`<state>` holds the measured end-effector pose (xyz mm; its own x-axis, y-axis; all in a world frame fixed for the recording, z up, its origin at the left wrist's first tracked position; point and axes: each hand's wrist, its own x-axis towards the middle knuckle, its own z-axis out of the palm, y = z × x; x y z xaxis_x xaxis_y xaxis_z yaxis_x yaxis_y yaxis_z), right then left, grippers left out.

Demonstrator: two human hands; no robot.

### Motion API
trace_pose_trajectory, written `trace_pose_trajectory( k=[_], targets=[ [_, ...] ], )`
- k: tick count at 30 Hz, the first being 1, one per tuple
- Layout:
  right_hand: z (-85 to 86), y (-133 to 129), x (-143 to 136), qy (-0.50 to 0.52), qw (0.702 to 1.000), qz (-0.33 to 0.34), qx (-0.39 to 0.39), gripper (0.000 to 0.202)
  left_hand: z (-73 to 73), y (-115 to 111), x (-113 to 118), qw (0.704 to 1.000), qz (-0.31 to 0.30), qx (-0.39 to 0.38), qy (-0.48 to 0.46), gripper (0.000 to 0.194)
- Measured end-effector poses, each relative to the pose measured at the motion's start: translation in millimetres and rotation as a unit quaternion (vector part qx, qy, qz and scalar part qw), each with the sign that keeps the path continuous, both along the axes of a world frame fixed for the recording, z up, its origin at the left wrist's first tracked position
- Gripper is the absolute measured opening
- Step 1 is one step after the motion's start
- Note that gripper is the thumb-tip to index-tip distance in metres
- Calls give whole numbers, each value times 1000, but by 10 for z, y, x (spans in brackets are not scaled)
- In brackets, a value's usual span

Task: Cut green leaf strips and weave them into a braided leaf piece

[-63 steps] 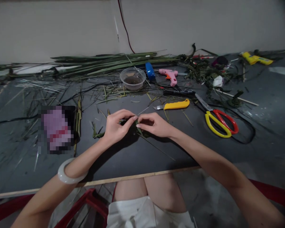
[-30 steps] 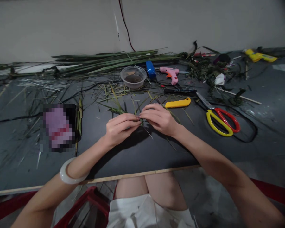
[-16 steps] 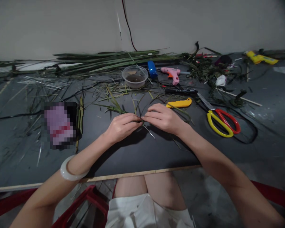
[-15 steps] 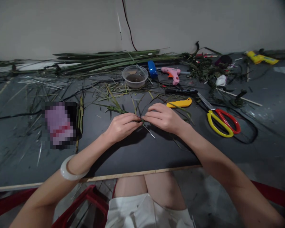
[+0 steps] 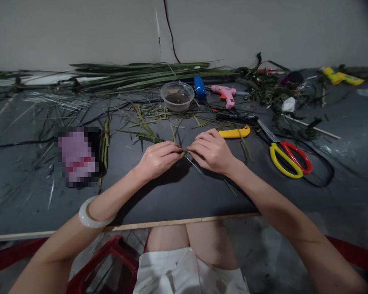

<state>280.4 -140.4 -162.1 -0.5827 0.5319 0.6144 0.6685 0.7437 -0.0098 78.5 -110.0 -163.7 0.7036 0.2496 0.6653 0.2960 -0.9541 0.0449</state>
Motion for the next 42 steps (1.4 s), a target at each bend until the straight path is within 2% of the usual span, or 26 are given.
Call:
trace_pose_trajectory(
  k=[7, 12, 17, 21, 25, 29, 33, 35, 39, 42],
  targets=[
    [21, -19, -28, -24, 999, 12, 34, 25, -21, -1, 5, 999, 2, 13, -39, 16],
    [16, -29, -37, -41, 999, 24, 25, 28, -31, 18, -6, 999, 7, 15, -47, 15],
    [24, -39, -46, -69, 996, 31, 55, 28, -59, 36, -21, 997, 22, 5, -70, 5],
    [44, -39, -42, -85, 993, 29, 75, 28, -80, 39, -28, 997, 41, 9, -68, 11],
    [32, -31, -35, -69, 994, 30, 74, 28, -60, 41, -32, 998, 27, 29, -45, 12],
    [-9, -13, -30, -35, 998, 29, 48, 25, -18, 44, -21, 998, 6, 48, -30, 7],
    [-5, 5, -9, 0, 1000, 27, 8, 18, -17, 50, -17, 997, 16, 66, -27, 6],
    [21, 16, 15, 11, 1000, 6, -26, 15, -26, 55, -22, 996, 29, 74, -33, 6],
    [66, 53, 81, 59, 991, -56, -104, 30, -23, 59, -31, 994, 52, 82, -52, 7],
    [58, 95, 141, 56, 985, -75, -148, 26, 0, 52, -30, 992, 58, 83, -68, 6]
  ],
)
